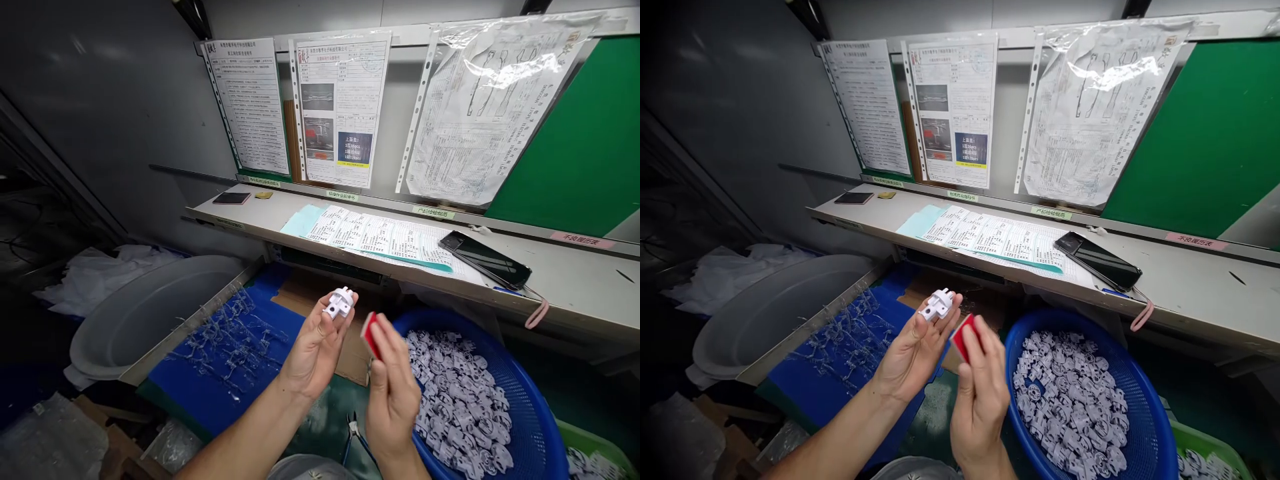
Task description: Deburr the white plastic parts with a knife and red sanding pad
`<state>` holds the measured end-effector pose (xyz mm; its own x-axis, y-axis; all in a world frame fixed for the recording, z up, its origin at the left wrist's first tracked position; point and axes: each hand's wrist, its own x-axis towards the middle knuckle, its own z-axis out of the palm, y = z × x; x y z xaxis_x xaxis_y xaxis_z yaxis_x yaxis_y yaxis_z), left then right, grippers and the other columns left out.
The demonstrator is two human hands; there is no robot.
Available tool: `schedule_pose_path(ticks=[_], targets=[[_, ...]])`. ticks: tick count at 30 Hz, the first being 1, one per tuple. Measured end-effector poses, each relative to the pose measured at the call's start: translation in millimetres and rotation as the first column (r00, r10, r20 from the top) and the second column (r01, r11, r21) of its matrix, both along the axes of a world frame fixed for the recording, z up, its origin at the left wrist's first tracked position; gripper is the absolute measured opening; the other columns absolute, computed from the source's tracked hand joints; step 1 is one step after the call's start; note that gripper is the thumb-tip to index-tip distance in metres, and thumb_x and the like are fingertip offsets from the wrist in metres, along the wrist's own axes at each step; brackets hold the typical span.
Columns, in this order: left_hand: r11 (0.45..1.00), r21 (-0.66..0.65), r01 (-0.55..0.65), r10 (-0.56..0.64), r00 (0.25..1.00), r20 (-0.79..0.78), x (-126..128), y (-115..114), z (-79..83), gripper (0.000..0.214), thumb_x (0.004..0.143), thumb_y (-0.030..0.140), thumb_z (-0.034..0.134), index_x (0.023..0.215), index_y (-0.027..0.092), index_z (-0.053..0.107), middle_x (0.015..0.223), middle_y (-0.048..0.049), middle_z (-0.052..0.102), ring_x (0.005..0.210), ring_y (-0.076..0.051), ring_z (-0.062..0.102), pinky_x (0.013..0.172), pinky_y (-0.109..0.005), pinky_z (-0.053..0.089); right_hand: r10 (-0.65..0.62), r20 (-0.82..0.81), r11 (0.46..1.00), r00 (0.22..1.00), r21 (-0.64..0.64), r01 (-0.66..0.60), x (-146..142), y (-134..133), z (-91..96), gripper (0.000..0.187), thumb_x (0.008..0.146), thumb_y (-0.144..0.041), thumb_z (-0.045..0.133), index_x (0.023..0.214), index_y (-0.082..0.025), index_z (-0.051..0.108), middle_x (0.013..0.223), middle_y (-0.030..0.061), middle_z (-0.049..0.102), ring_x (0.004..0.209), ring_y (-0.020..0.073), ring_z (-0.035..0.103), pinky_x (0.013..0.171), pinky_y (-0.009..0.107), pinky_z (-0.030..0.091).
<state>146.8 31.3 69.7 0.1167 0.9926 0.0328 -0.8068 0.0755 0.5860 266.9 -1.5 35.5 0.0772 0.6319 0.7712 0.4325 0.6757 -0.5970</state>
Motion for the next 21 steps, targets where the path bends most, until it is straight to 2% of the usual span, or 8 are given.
schedule_pose_path(ticks=[2,5,8,13,21], targets=[[0.999,-0.006,0.054,-0.054,0.998,0.024,4.7,-2.6,0.1,0.039,0.079,0.034,0.078,0.114,0.02,0.067,0.118,-0.0058,0.07,0.114,-0.018,0.063,0.104,-0.027,0.044,-0.074,0.024,0.991,0.997,0.111,0.071,-1.1,9.6,3.4,0.044,0.101,-0.024,0.041,0.145,-0.023,0.047,0.148,0.0142,0.046,0.134,0.0311,0.047,0.103,0.056,0.047],[0.996,-0.009,0.094,-0.094,0.995,0.016,10.7,-7.4,1.5,0.036,0.083,0.033,0.075,0.115,0.02,0.067,0.108,-0.0046,0.072,0.098,-0.015,0.066,0.092,-0.023,0.049,-0.07,0.131,0.977,0.989,0.211,0.041,-2.4,29.3,9.2,0.045,0.102,-0.027,0.04,0.147,-0.024,0.044,0.15,0.0132,0.045,0.134,0.03,0.046,0.102,0.054,0.049],[0.996,0.01,0.084,-0.084,0.996,-0.014,11.5,-10.0,4.1,0.038,0.083,0.036,0.074,0.115,0.018,0.067,0.11,-0.0066,0.071,0.102,-0.017,0.065,0.095,-0.025,0.048,-0.091,0.093,0.982,0.991,0.173,0.074,-1.6,36.9,15.5,0.046,0.101,-0.022,0.039,0.147,-0.023,0.043,0.149,0.0133,0.047,0.134,0.0293,0.047,0.104,0.055,0.047],[0.996,0.022,0.088,-0.087,0.994,-0.061,8.8,-10.6,5.9,0.038,0.08,0.033,0.078,0.113,0.019,0.066,0.107,-0.0054,0.07,0.097,-0.014,0.064,0.09,-0.022,0.048,-0.023,0.112,0.984,0.993,0.177,0.003,0.5,29.2,23.4,0.045,0.101,-0.022,0.041,0.145,-0.024,0.046,0.15,0.0121,0.046,0.134,0.0297,0.046,0.104,0.054,0.047],[0.995,0.024,0.096,-0.093,0.991,-0.097,12.8,-8.4,6.3,0.039,0.079,0.034,0.078,0.113,0.019,0.066,0.108,-0.0062,0.069,0.095,-0.015,0.063,0.088,-0.024,0.047,-0.034,0.165,0.981,0.986,0.192,0.002,6.4,31.6,21.8,0.046,0.1,-0.021,0.042,0.146,-0.023,0.045,0.151,0.0127,0.044,0.135,0.0306,0.044,0.104,0.053,0.046]])
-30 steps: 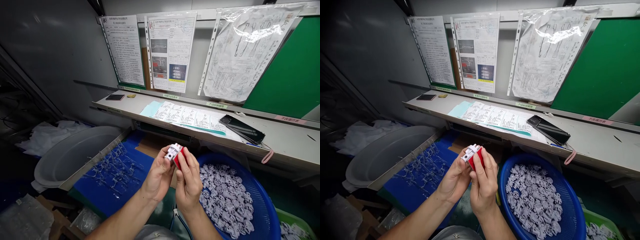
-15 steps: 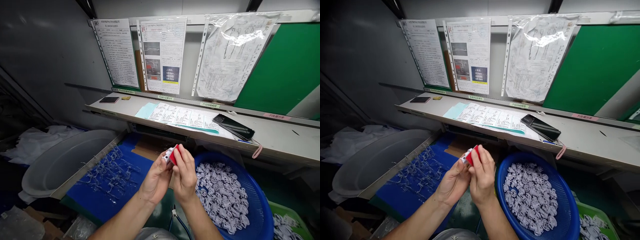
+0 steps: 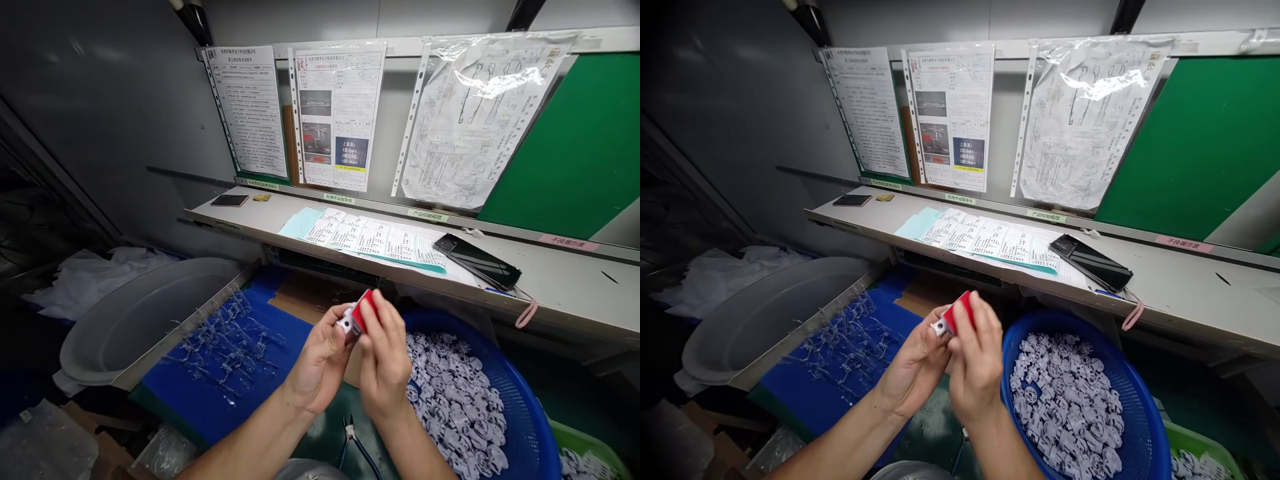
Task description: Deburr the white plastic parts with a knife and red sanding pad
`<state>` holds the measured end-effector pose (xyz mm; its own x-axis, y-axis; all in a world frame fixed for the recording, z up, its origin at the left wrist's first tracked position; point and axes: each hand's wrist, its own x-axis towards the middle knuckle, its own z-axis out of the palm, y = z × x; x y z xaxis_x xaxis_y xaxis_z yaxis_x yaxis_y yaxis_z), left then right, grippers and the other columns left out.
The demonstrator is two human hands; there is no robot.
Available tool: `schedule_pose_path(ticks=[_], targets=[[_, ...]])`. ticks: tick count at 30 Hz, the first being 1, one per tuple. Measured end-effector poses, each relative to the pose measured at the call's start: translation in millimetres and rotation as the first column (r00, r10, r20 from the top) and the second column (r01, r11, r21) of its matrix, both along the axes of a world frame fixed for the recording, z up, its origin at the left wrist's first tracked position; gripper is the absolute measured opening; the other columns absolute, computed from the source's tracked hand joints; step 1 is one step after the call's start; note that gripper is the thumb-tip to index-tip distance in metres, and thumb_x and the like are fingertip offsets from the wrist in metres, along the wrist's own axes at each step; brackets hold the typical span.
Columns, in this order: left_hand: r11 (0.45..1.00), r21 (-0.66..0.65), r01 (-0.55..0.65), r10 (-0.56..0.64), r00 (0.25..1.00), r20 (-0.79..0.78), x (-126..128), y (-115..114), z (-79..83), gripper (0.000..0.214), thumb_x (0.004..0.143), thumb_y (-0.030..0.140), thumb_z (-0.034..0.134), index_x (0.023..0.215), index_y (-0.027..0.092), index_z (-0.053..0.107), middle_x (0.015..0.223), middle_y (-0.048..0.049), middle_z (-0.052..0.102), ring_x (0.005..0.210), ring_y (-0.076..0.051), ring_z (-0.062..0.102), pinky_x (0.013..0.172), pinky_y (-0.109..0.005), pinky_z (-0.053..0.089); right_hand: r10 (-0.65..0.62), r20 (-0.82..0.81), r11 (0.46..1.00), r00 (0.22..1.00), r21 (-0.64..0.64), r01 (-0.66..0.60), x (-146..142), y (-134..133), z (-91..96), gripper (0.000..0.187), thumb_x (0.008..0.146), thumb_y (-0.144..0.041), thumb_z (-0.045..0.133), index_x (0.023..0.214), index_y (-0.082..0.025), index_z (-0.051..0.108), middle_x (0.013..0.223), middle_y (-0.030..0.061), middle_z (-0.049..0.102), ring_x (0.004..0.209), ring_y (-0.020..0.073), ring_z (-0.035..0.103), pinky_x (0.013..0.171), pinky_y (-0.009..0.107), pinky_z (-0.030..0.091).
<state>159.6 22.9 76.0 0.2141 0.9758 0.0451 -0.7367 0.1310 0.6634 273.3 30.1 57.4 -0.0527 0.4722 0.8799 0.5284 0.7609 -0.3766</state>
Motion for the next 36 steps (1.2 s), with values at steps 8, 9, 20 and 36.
schedule_pose_path(ticks=[8,9,20,36], targets=[[0.985,0.159,-0.075,0.106,0.974,-0.201,-6.5,2.5,2.8,0.041,0.072,0.024,0.084,0.109,0.018,0.067,0.106,-0.0068,0.068,0.093,-0.016,0.062,0.086,-0.025,0.048,0.025,0.057,1.0,0.998,-0.011,-0.024,15.9,2.7,2.5,0.048,0.099,-0.018,0.044,0.146,-0.023,0.045,0.148,0.013,0.048,0.134,0.0297,0.046,0.104,0.053,0.047],[0.981,0.183,-0.066,0.106,0.971,-0.215,-7.7,3.2,3.1,0.042,0.071,0.024,0.084,0.109,0.018,0.067,0.107,-0.0071,0.068,0.092,-0.017,0.063,0.086,-0.026,0.048,0.024,0.062,1.0,0.998,-0.012,-0.024,18.5,2.4,3.0,0.048,0.099,-0.018,0.044,0.146,-0.023,0.045,0.147,0.013,0.048,0.134,0.0296,0.046,0.104,0.053,0.047],[0.907,0.413,-0.079,0.294,0.821,-0.489,-22.8,9.7,7.2,0.045,0.066,0.01,0.084,0.108,0.02,0.074,0.121,-0.0103,0.068,0.112,-0.029,0.064,0.096,-0.037,0.054,0.091,0.215,0.995,0.972,0.006,-0.095,33.8,4.7,-0.6,0.048,0.099,-0.02,0.045,0.147,-0.022,0.044,0.148,0.014,0.047,0.134,0.0304,0.045,0.102,0.052,0.048],[0.93,0.361,-0.068,0.231,0.874,-0.428,-30.3,8.3,18.3,0.071,0.065,0.007,0.085,0.128,0.029,0.062,0.122,-0.0076,0.069,0.112,-0.026,0.066,0.092,-0.031,0.057,0.037,0.241,0.999,0.97,0.028,-0.045,43.0,20.9,-2.3,0.048,0.099,-0.022,0.045,0.148,-0.024,0.043,0.149,0.0136,0.046,0.134,0.0301,0.045,0.102,0.052,0.048]])
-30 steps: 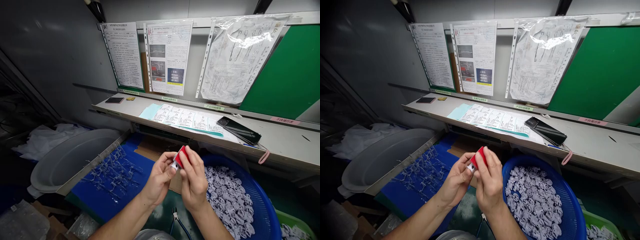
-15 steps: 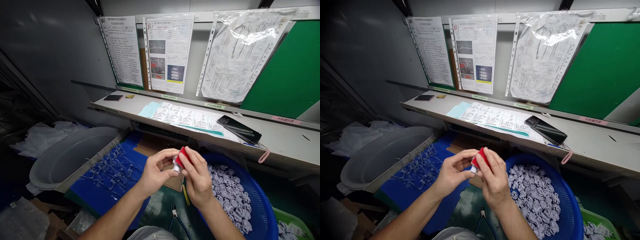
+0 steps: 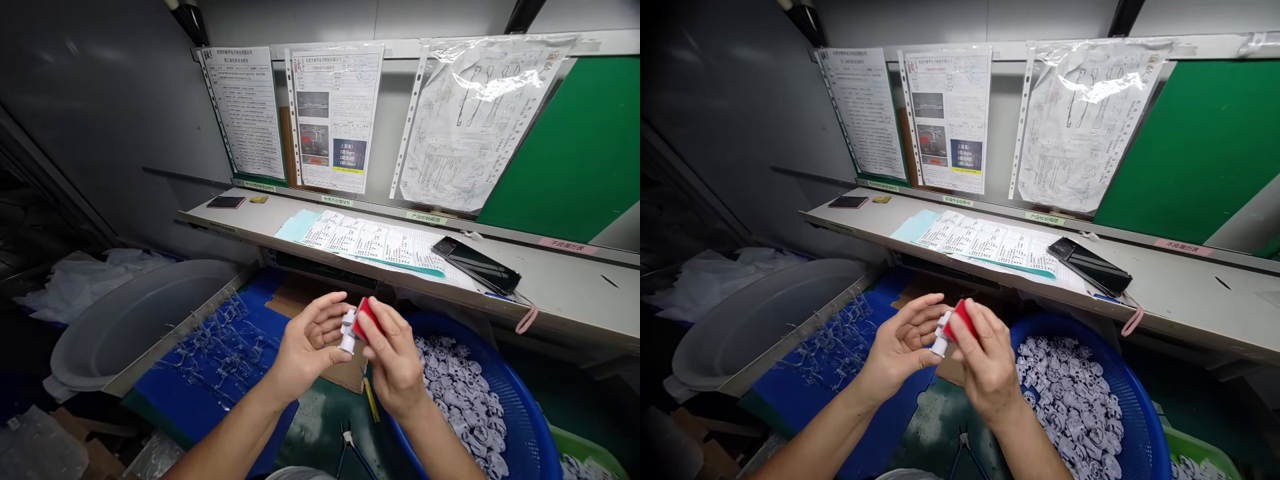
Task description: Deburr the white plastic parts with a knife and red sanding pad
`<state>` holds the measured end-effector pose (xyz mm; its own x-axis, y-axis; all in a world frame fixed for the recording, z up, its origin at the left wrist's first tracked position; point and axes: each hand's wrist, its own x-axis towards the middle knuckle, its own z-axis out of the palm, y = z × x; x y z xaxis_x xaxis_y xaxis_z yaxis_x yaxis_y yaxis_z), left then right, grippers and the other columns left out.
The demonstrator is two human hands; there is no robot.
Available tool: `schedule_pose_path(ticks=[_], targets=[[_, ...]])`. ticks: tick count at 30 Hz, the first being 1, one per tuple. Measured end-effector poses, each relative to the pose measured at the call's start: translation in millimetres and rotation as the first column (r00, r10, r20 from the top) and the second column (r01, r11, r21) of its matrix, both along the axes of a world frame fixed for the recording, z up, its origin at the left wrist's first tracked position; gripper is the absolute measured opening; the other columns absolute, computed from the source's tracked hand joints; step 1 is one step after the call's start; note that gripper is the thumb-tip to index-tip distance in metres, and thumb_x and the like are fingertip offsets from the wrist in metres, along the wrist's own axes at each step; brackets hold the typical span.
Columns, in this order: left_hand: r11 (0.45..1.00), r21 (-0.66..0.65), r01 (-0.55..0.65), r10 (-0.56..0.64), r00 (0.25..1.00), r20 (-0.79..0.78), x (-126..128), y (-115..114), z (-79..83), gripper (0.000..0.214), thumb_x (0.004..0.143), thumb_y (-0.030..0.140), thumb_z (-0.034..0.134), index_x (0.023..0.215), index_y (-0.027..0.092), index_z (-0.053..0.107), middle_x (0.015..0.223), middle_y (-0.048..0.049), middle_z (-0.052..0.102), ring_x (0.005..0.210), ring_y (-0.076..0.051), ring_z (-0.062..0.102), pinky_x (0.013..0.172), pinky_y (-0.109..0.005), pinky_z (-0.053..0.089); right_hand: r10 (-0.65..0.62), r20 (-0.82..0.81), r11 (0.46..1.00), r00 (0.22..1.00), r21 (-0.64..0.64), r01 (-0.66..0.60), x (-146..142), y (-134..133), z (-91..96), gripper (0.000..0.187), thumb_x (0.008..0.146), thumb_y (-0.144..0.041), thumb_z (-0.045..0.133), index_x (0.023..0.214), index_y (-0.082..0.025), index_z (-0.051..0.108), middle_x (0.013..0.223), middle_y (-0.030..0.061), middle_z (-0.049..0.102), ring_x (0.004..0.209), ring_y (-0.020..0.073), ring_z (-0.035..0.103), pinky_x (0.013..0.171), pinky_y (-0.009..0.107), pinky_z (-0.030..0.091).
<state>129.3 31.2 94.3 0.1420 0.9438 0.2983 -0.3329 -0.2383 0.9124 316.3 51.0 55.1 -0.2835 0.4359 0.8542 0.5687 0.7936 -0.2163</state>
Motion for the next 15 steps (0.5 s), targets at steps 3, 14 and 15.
schedule_pose_path(ticks=[3,14,15], targets=[[1.0,-0.016,-0.001,0.001,1.0,0.005,-5.5,1.7,-2.8,0.074,0.065,0.009,0.086,0.131,0.029,0.059,0.123,-0.0087,0.068,0.111,-0.026,0.066,0.092,-0.031,0.056,-0.08,-0.09,0.994,0.993,-0.077,0.073,3.6,2.2,0.3,0.049,0.099,-0.017,0.044,0.147,-0.024,0.044,0.146,0.0137,0.049,0.132,0.0291,0.047,0.103,0.052,0.046],[0.987,-0.13,0.09,-0.039,0.935,0.352,12.5,2.8,0.4,0.052,0.065,0.02,0.088,0.115,0.019,0.072,0.11,-0.0071,0.074,0.096,-0.016,0.068,0.084,-0.019,0.053,0.044,-0.225,0.998,0.973,0.057,-0.032,-41.7,-6.0,11.7,0.049,0.101,-0.023,0.041,0.15,-0.019,0.039,0.151,0.0146,0.044,0.137,0.0322,0.042,0.105,0.054,0.046],[0.984,-0.152,0.097,-0.033,0.927,0.374,13.3,2.4,-2.3,0.05,0.066,0.02,0.088,0.114,0.019,0.072,0.109,-0.0073,0.074,0.097,-0.016,0.068,0.086,-0.019,0.053,0.016,-0.257,0.999,0.966,0.042,-0.006,-46.3,-8.5,4.3,0.049,0.101,-0.022,0.041,0.15,-0.019,0.039,0.151,0.0147,0.044,0.137,0.032,0.042,0.105,0.054,0.047]])
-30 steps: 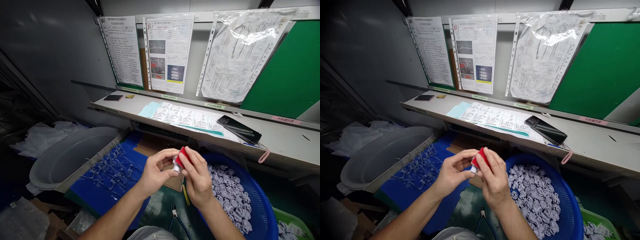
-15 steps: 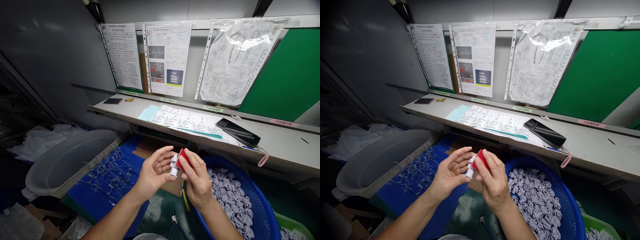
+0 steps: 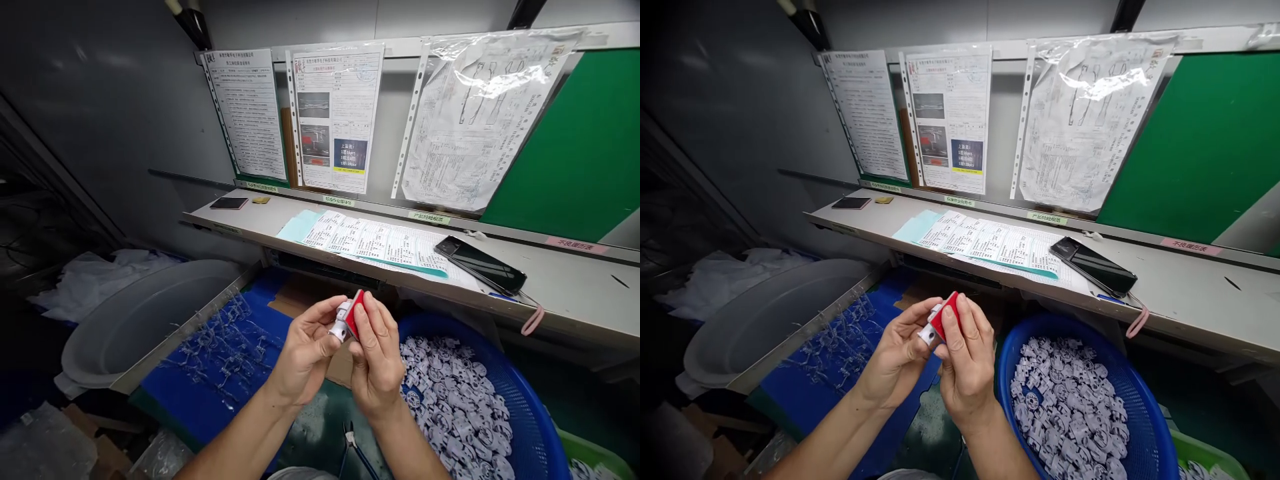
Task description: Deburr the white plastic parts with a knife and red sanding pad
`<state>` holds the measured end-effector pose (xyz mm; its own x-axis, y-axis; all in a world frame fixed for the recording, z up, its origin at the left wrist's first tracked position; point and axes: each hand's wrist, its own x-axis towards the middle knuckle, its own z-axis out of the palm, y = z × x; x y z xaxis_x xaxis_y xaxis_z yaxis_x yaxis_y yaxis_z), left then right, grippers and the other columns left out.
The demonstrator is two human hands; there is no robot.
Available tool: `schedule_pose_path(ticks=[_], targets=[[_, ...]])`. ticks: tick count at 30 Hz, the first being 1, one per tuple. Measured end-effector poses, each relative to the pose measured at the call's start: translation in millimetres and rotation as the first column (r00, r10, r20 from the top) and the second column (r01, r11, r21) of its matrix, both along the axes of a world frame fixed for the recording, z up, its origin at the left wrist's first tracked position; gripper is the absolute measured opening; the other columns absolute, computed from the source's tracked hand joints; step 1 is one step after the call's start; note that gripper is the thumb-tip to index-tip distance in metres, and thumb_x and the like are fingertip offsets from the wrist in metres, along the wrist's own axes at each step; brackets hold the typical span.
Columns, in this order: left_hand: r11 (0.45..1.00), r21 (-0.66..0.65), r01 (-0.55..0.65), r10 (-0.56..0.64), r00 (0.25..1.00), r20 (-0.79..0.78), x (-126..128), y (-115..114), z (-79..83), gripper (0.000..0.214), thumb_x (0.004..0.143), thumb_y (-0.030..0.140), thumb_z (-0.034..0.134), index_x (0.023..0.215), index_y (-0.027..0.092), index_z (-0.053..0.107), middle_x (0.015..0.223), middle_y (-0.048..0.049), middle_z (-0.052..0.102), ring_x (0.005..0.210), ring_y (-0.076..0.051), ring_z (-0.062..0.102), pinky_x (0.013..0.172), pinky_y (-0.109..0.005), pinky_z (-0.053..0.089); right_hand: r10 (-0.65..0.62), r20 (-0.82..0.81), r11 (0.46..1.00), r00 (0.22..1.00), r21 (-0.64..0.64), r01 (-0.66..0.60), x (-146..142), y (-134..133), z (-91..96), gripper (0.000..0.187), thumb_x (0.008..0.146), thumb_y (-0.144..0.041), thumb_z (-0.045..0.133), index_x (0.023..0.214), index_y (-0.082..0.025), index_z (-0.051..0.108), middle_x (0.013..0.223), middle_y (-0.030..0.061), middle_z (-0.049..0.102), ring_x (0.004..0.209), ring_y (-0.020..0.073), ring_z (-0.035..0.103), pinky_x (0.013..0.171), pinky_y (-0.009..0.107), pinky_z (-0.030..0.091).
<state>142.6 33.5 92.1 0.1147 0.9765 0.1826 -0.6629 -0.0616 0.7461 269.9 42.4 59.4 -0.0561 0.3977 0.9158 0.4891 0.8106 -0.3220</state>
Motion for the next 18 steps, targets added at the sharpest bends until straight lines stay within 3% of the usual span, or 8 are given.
schedule_pose_path(ticks=[5,9,13,18], targets=[[0.993,-0.095,-0.065,0.071,0.995,0.064,2.0,0.9,-12.4,0.048,0.07,0.021,0.085,0.116,0.02,0.07,0.114,-0.0066,0.073,0.102,-0.016,0.067,0.093,-0.022,0.051,-0.058,-0.074,0.99,0.996,-0.134,0.048,-19.6,-14.6,-29.0,0.05,0.1,-0.018,0.041,0.15,-0.018,0.038,0.151,0.0148,0.043,0.138,0.0303,0.042,0.107,0.054,0.045],[0.987,-0.139,-0.086,0.095,0.994,0.06,-1.0,4.7,-19.2,0.049,0.071,0.023,0.084,0.118,0.021,0.068,0.12,-0.0071,0.07,0.106,-0.017,0.066,0.096,-0.024,0.05,0.005,-0.095,0.969,0.995,-0.246,-0.028,-17.4,-20.6,-35.3,0.051,0.098,-0.014,0.045,0.148,-0.019,0.041,0.149,0.0138,0.047,0.138,0.0277,0.044,0.108,0.051,0.046],[0.997,-0.071,-0.039,0.044,0.996,0.08,-7.4,9.0,-26.1,0.052,0.068,0.032,0.087,0.116,0.022,0.069,0.125,-0.0069,0.068,0.116,-0.022,0.063,0.104,-0.029,0.045,0.124,-0.181,0.868,0.976,-0.456,-0.195,1.9,-23.3,-32.8,0.036,0.098,-0.021,0.047,0.131,-0.026,0.062,0.13,0.007,0.065,0.122,0.0216,0.06,0.1,0.038,0.053],[0.997,0.08,-0.004,0.01,0.998,-0.069,-10.5,12.8,-33.3,0.05,0.068,0.029,0.087,0.114,0.022,0.069,0.122,-0.007,0.068,0.115,-0.023,0.062,0.104,-0.031,0.045,-0.038,-0.45,0.753,0.892,-0.6,-0.271,12.4,-27.5,-26.2,0.028,0.098,-0.033,0.049,0.112,-0.024,0.071,0.108,0.0047,0.074,0.1,0.018,0.07,0.083,0.026,0.056]])
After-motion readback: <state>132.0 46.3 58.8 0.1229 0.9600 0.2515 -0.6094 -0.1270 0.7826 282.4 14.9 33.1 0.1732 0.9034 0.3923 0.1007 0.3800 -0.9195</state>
